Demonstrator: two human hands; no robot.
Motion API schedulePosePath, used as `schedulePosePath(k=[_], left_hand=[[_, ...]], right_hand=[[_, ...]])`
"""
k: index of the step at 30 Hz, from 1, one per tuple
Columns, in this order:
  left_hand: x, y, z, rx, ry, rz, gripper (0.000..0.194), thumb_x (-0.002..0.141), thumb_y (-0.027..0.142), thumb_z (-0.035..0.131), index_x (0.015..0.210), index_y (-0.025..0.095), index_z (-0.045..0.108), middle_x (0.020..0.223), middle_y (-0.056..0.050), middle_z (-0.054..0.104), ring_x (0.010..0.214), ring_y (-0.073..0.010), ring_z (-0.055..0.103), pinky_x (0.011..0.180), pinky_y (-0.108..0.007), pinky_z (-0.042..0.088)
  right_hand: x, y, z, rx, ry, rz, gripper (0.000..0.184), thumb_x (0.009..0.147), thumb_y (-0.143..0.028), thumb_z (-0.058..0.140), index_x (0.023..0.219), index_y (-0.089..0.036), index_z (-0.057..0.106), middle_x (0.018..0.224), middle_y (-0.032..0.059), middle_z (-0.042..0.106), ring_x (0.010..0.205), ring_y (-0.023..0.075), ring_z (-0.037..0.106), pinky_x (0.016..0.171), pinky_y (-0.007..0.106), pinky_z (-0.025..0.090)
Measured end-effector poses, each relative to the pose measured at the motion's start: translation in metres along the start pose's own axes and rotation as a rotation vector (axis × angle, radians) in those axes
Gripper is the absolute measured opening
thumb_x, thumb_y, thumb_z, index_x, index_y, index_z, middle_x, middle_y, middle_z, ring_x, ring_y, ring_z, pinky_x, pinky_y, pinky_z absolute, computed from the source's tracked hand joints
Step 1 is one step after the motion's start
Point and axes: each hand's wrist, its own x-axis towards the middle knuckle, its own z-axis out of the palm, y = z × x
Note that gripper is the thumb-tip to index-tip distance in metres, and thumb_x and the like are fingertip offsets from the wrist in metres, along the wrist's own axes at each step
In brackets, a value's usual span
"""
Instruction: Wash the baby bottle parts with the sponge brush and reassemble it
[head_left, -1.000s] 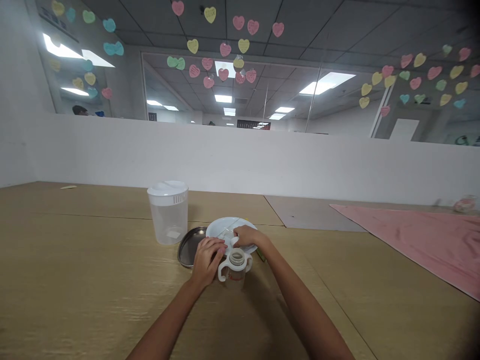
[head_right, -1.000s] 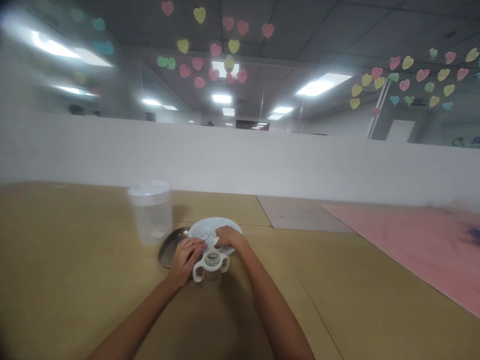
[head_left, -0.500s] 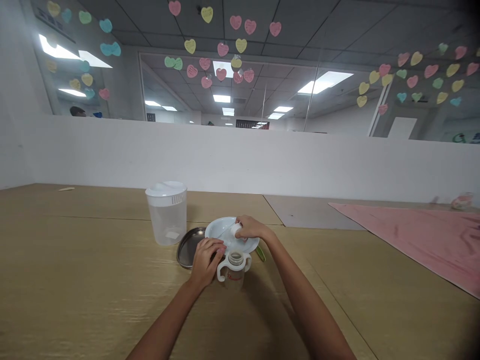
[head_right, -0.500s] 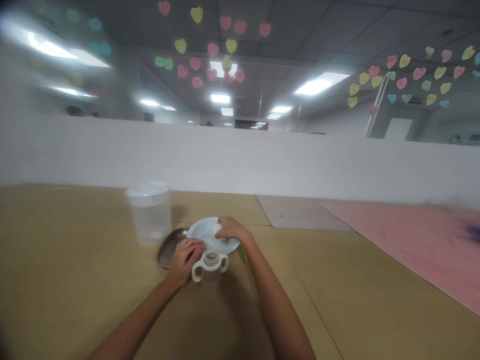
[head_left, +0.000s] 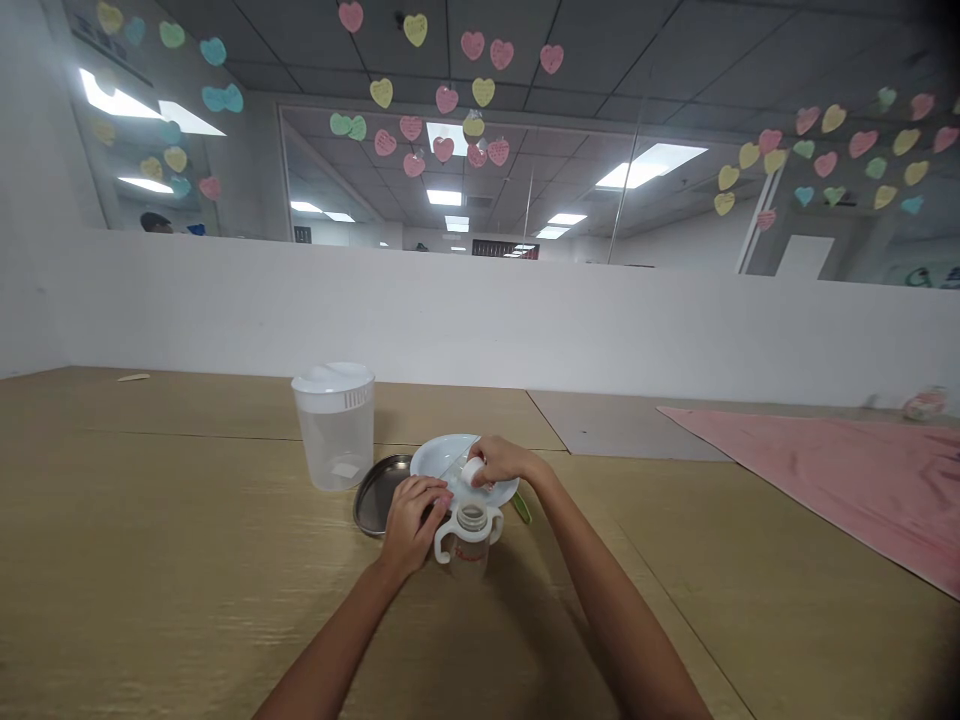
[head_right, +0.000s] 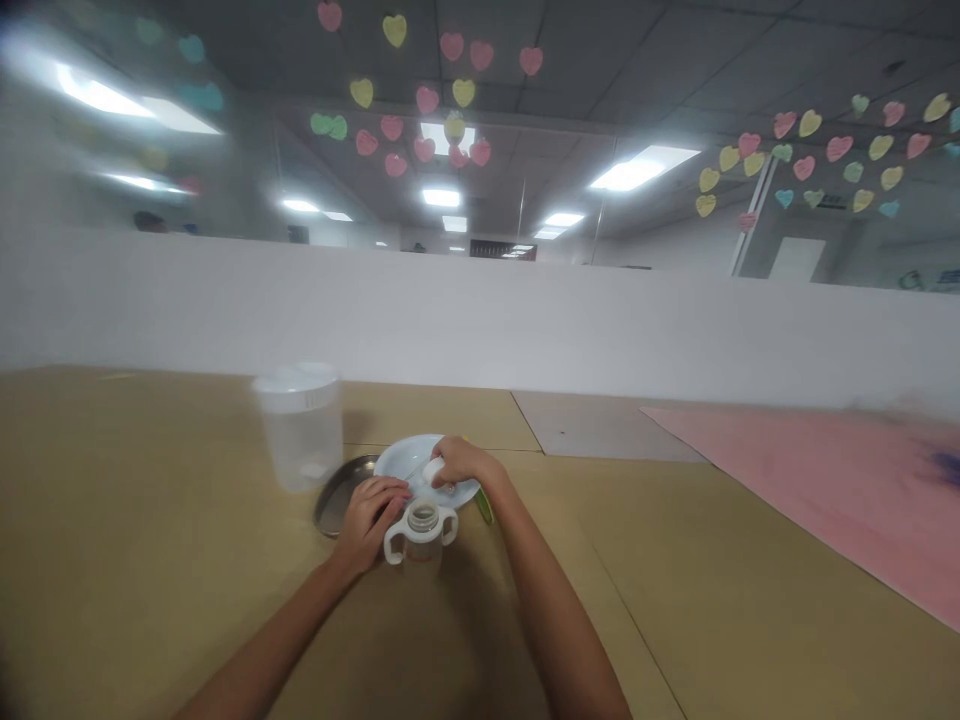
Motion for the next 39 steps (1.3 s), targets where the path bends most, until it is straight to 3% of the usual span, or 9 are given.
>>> schedulePosePath(k=[8,16,25,33,39], left_hand=[[0.0,0.001,-0.001,0.004,-0.002,-0.001,0.032,0.089,0.035,0.037,0.086,0.022,0.066,0.097,-0.004,0.065,0.097,-0.0191,0.054,0.091,-0.04,0.036],[0.0,0.0,0.0,0.017,-0.004,-0.005,0.033,0.089,0.035,0.037,0.086,0.021,0.067,0.097,-0.005,0.066,0.097,-0.0191,0.054,0.091,-0.04,0.036],[-0.001,-0.002,0.001,0.015,-0.014,0.0,0.032,0.09,0.034,0.037,0.086,0.022,0.066,0.098,-0.004,0.065,0.098,-0.0186,0.053,0.093,-0.04,0.034],[-0.001,-0.003,0.001,0.018,-0.013,-0.001,0.033,0.09,0.035,0.037,0.086,0.022,0.066,0.098,-0.004,0.065,0.098,-0.0189,0.053,0.093,-0.041,0.034],[-0.001,-0.004,0.001,0.019,-0.016,-0.007,0.032,0.089,0.034,0.037,0.087,0.022,0.067,0.098,-0.004,0.065,0.098,-0.0189,0.053,0.093,-0.04,0.034]], right_hand=[[0.002,0.003,0.0,-0.081,-0.054,-0.038,0.036,0.058,-0.018,0.066,0.094,-0.016,0.065,0.081,0.0028,0.066,0.071,0.0155,0.06,0.057,0.02,0.041],[-0.001,0.005,-0.002,-0.256,0.005,-0.073,0.057,0.058,-0.006,0.06,0.114,-0.017,0.059,0.119,0.0097,0.055,0.103,0.0216,0.054,0.08,0.022,0.042],[0.002,0.018,-0.006,-0.181,0.166,-0.051,0.044,0.061,-0.015,0.064,0.105,-0.015,0.059,0.107,0.0078,0.06,0.095,0.0199,0.056,0.075,0.022,0.041],[0.003,0.021,-0.002,-0.179,0.26,-0.023,0.047,0.061,-0.005,0.06,0.107,-0.014,0.055,0.109,0.0097,0.058,0.095,0.019,0.053,0.073,0.023,0.037],[0.0,0.017,-0.005,-0.209,0.317,0.03,0.035,0.065,-0.006,0.054,0.099,-0.013,0.056,0.099,0.0091,0.06,0.085,0.0173,0.053,0.067,0.023,0.034]])
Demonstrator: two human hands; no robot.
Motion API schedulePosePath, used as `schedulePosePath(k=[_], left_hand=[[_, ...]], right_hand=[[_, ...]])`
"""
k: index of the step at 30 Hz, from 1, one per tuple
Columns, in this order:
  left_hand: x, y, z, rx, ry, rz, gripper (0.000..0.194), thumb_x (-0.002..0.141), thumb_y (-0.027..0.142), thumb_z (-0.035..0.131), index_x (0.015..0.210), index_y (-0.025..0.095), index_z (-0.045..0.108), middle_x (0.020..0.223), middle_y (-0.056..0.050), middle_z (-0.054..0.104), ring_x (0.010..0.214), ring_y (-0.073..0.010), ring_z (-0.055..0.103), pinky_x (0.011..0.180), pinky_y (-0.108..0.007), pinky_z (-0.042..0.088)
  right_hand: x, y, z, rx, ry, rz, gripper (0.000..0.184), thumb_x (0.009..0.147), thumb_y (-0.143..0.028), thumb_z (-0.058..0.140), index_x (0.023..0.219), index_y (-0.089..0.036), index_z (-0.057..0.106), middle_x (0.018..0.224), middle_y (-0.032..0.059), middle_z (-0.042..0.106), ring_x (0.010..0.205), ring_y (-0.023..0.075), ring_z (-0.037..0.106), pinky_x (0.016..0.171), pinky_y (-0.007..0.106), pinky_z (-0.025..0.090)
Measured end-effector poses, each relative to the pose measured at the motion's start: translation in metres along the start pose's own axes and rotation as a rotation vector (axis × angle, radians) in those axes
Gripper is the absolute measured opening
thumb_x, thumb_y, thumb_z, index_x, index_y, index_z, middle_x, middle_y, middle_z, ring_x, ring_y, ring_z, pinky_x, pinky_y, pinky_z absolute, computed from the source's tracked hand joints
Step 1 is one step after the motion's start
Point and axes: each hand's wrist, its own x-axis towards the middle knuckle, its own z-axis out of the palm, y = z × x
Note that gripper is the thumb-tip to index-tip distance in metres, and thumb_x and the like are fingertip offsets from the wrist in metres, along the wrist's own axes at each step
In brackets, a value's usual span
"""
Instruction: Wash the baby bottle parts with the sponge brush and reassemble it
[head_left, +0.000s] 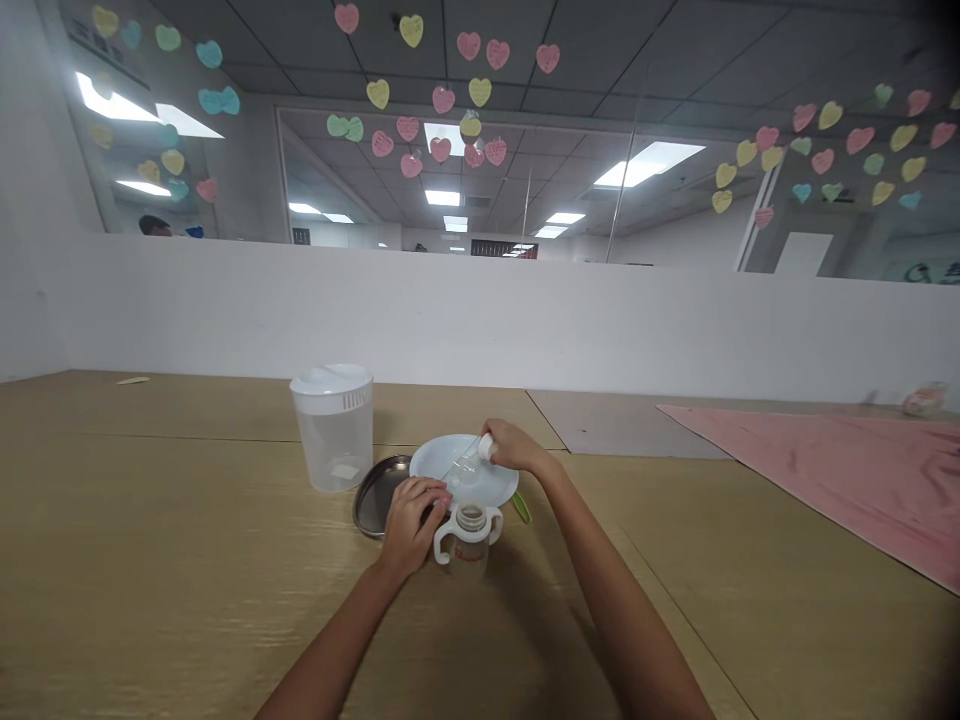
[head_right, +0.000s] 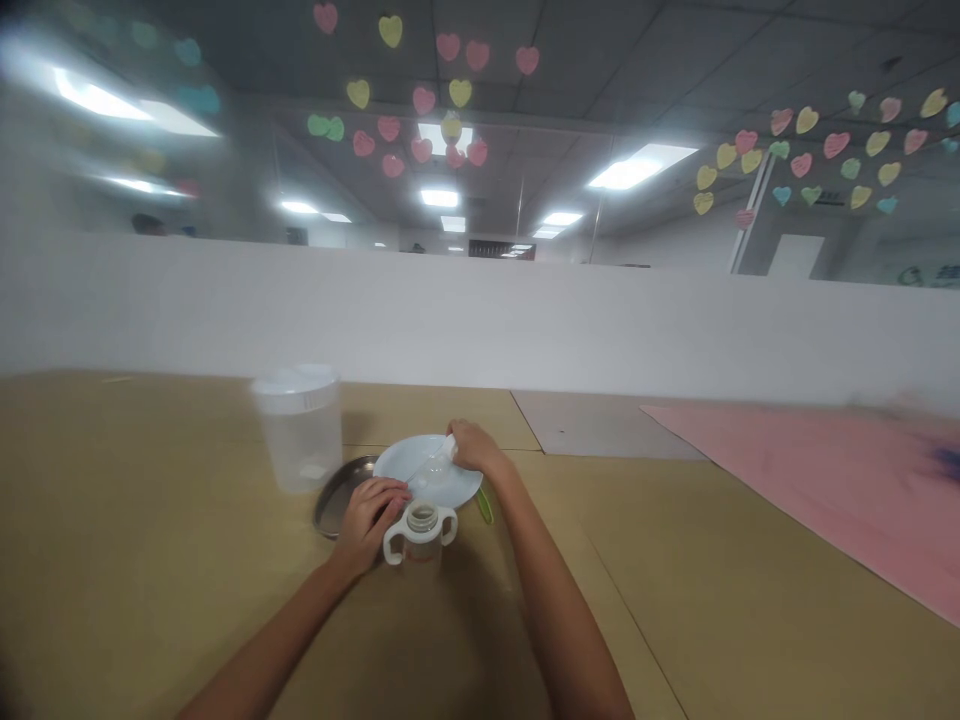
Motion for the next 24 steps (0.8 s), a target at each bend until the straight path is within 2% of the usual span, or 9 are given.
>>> schedulePosePath(k=[3,7,10,14,20,22,24], left_hand=[[0.0,0.0,0.0,0.002,0.003,0.006,0.032,0.089,0.035,0.037,0.086,0.022,0.067,0.098,-0.004,0.065,0.098,-0.019,0.054,0.093,-0.041,0.034],[0.001,0.001,0.0,0.0,0.003,0.007,0.032,0.089,0.034,0.037,0.086,0.022,0.067,0.097,-0.004,0.066,0.097,-0.0187,0.054,0.093,-0.04,0.034],[0.001,0.002,0.0,-0.004,0.001,0.004,0.032,0.09,0.034,0.037,0.086,0.022,0.066,0.097,-0.004,0.066,0.097,-0.0184,0.054,0.093,-0.04,0.034],[0.001,0.003,0.0,-0.003,0.001,0.007,0.031,0.09,0.034,0.037,0.086,0.022,0.066,0.097,-0.003,0.065,0.097,-0.018,0.054,0.092,-0.039,0.034],[0.001,0.005,-0.002,0.008,-0.003,0.006,0.031,0.09,0.034,0.037,0.086,0.022,0.066,0.097,-0.003,0.065,0.097,-0.0181,0.054,0.092,-0.039,0.035],[0.001,0.005,-0.002,0.019,0.006,0.005,0.032,0.09,0.034,0.036,0.086,0.022,0.065,0.097,-0.004,0.065,0.097,-0.0183,0.054,0.092,-0.04,0.035],[0.001,0.004,-0.001,0.033,0.035,-0.004,0.032,0.09,0.034,0.035,0.089,0.021,0.064,0.097,-0.004,0.065,0.097,-0.0188,0.055,0.091,-0.04,0.036]], right_hand=[[0.0,-0.002,-0.001,-0.011,-0.019,-0.015,0.035,0.064,-0.006,0.055,0.099,-0.013,0.057,0.101,0.0099,0.059,0.089,0.0184,0.053,0.071,0.023,0.035],[0.0,-0.006,0.002,-0.111,-0.154,-0.042,0.041,0.069,-0.005,0.052,0.107,-0.017,0.059,0.107,0.0106,0.057,0.095,0.0192,0.054,0.075,0.023,0.037],[0.001,-0.01,0.009,-0.151,-0.235,-0.054,0.042,0.069,-0.004,0.051,0.106,-0.02,0.061,0.109,0.0103,0.057,0.095,0.0195,0.055,0.075,0.024,0.039],[0.003,-0.01,0.019,-0.175,-0.281,-0.041,0.043,0.07,-0.004,0.052,0.107,-0.024,0.063,0.111,0.0099,0.056,0.098,0.022,0.055,0.076,0.026,0.04],[0.003,-0.007,0.017,-0.199,-0.245,0.008,0.05,0.074,-0.003,0.047,0.118,-0.025,0.056,0.115,0.0134,0.053,0.105,0.0242,0.052,0.082,0.029,0.038],[0.001,-0.009,0.01,-0.157,-0.183,0.008,0.053,0.073,-0.003,0.048,0.124,-0.019,0.049,0.114,0.0143,0.053,0.103,0.0225,0.052,0.082,0.028,0.037],[-0.002,-0.013,0.002,-0.051,-0.089,-0.002,0.052,0.069,-0.005,0.054,0.12,-0.012,0.047,0.109,0.0136,0.055,0.097,0.0203,0.053,0.079,0.026,0.037]])
